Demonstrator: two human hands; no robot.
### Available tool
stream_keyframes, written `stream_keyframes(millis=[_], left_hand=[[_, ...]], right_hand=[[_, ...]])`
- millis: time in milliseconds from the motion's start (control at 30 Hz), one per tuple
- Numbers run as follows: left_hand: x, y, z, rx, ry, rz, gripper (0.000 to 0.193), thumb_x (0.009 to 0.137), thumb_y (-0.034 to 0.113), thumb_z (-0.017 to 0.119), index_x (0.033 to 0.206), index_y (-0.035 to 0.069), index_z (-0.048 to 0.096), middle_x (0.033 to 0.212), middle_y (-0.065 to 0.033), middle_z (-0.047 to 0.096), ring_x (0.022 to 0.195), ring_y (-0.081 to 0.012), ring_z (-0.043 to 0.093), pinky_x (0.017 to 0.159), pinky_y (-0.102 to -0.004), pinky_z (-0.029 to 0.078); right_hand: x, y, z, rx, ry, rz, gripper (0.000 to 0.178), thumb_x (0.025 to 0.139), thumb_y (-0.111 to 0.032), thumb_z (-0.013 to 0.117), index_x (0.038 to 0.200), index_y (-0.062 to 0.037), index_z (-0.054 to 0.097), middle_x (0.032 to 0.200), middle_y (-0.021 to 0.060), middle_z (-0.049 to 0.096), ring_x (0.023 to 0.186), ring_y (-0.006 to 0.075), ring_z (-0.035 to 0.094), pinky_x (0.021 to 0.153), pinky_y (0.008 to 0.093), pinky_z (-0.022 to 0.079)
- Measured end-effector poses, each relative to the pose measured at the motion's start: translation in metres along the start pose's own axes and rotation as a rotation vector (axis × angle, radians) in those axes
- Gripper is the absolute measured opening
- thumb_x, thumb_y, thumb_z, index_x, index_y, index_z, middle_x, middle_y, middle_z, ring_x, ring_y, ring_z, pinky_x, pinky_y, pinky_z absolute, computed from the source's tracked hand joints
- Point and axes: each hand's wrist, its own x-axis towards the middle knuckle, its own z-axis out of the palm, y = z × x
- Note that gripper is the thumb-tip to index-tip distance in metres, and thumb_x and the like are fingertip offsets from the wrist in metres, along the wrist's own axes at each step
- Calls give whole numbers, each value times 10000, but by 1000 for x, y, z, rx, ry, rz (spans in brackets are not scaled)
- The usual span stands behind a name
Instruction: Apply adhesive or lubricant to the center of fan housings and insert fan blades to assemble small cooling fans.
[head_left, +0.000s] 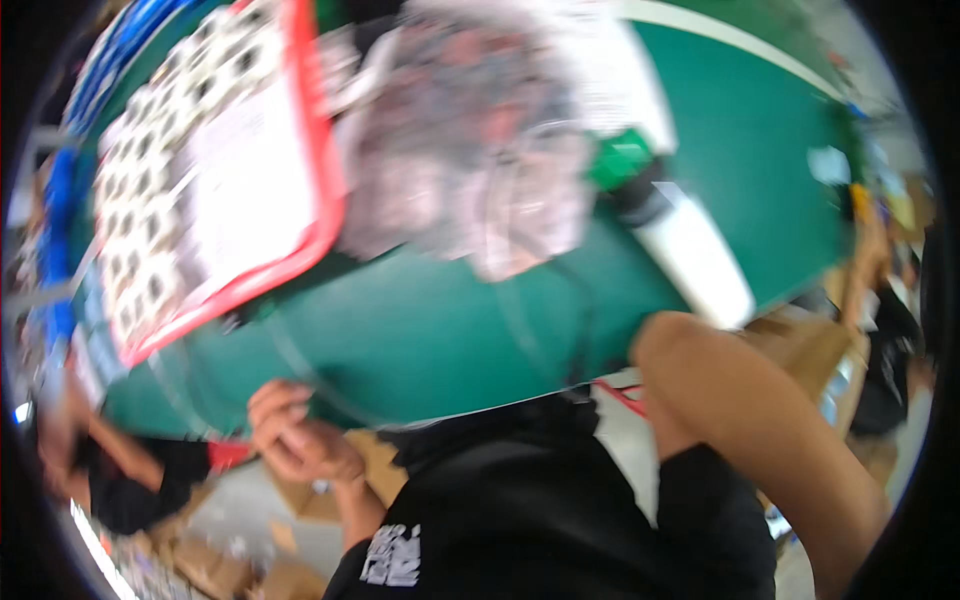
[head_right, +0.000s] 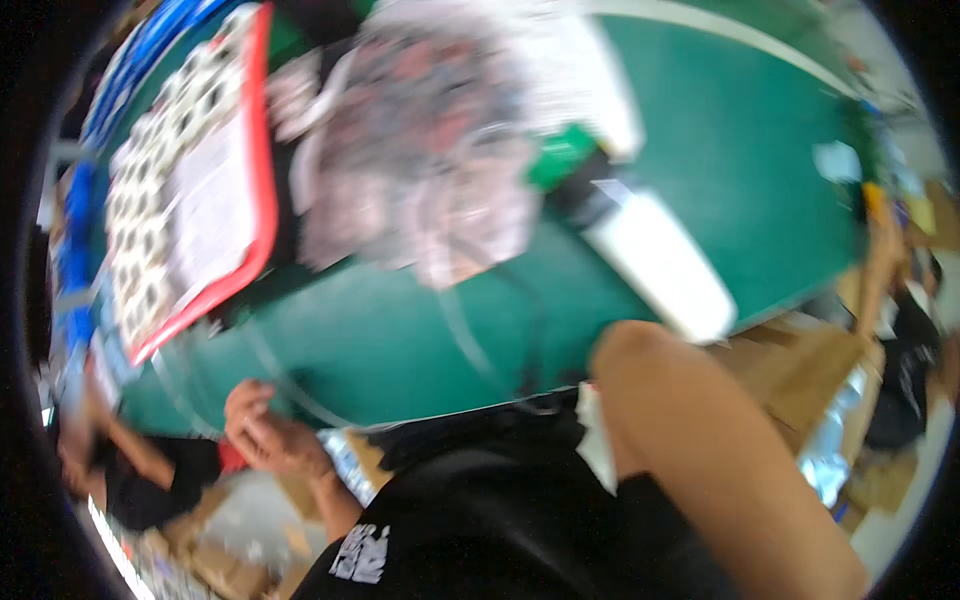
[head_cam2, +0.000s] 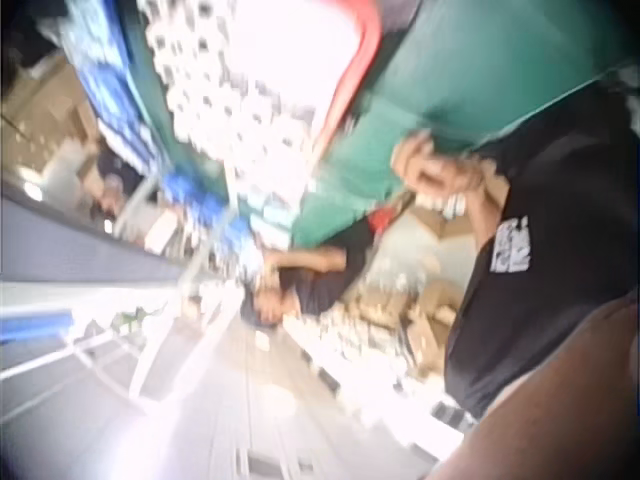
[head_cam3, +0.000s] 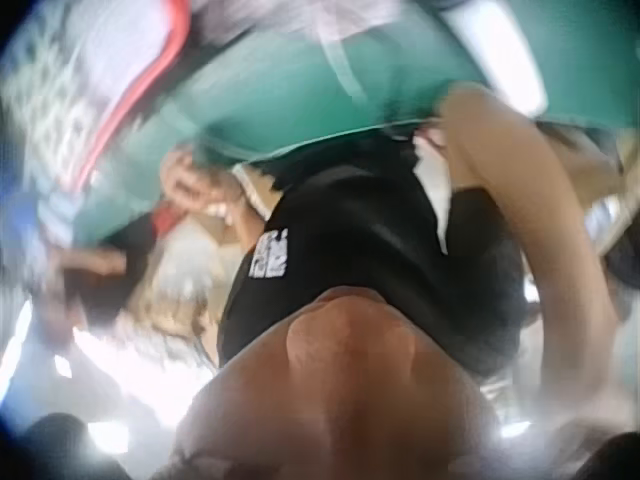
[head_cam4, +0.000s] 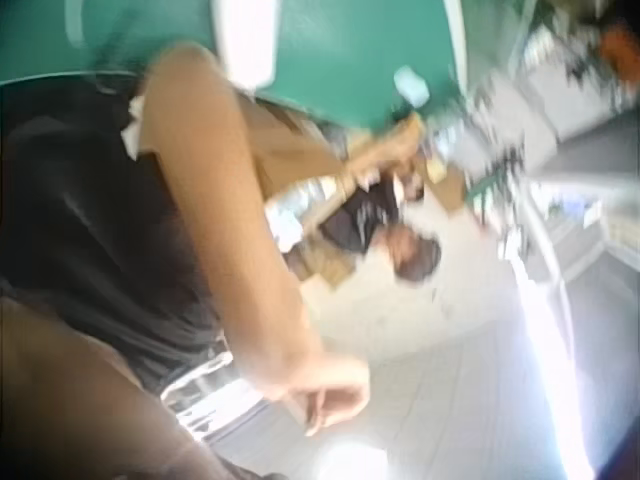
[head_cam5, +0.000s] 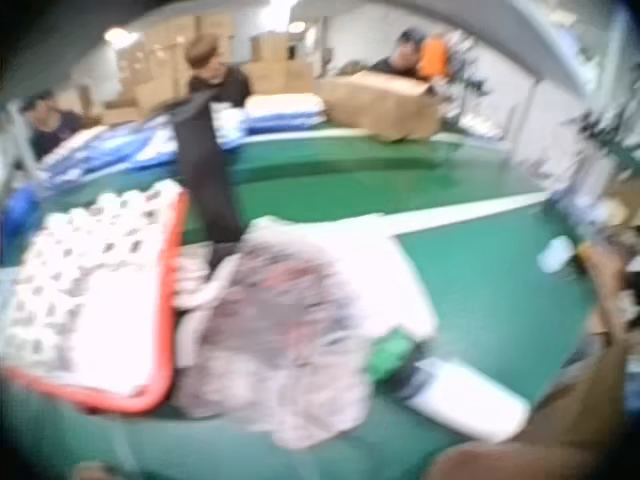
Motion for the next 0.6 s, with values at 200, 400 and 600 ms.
stream_keyframes(millis=[200, 400, 600], left_hand=[[20, -2, 10, -405, 207, -551, 364, 1029, 166, 398, 691, 109, 275, 631, 2, 239, 609, -113, 223, 608, -278, 259], [8, -9, 0, -360, 45, -518, 384, 1049, 177, 445, 696, 92, 321, 652, 2, 280, 611, -98, 278, 564, -269, 236], [11, -3, 9, -219, -129, -524, 379, 1052, 216, 441, 712, 74, 355, 657, 0, 349, 607, -84, 305, 546, -262, 240]], right_hand=[[103, -25, -52, -251, 10, -309, 440, 1067, -395, 405, 772, -107, 563, 622, -29, 467, 499, 43, 420, 421, 183, 340], [158, -34, -23, -82, -105, -288, 287, 1007, -230, 564, 973, 3, 728, 548, -50, 479, 461, 28, 401, 440, 217, 277], [233, 160, -159, -1152, -659, 283, 607, 855, -418, 662, 1283, 2, 571, 1087, 230, 682, 1015, 308, 664, 879, 438, 514]])
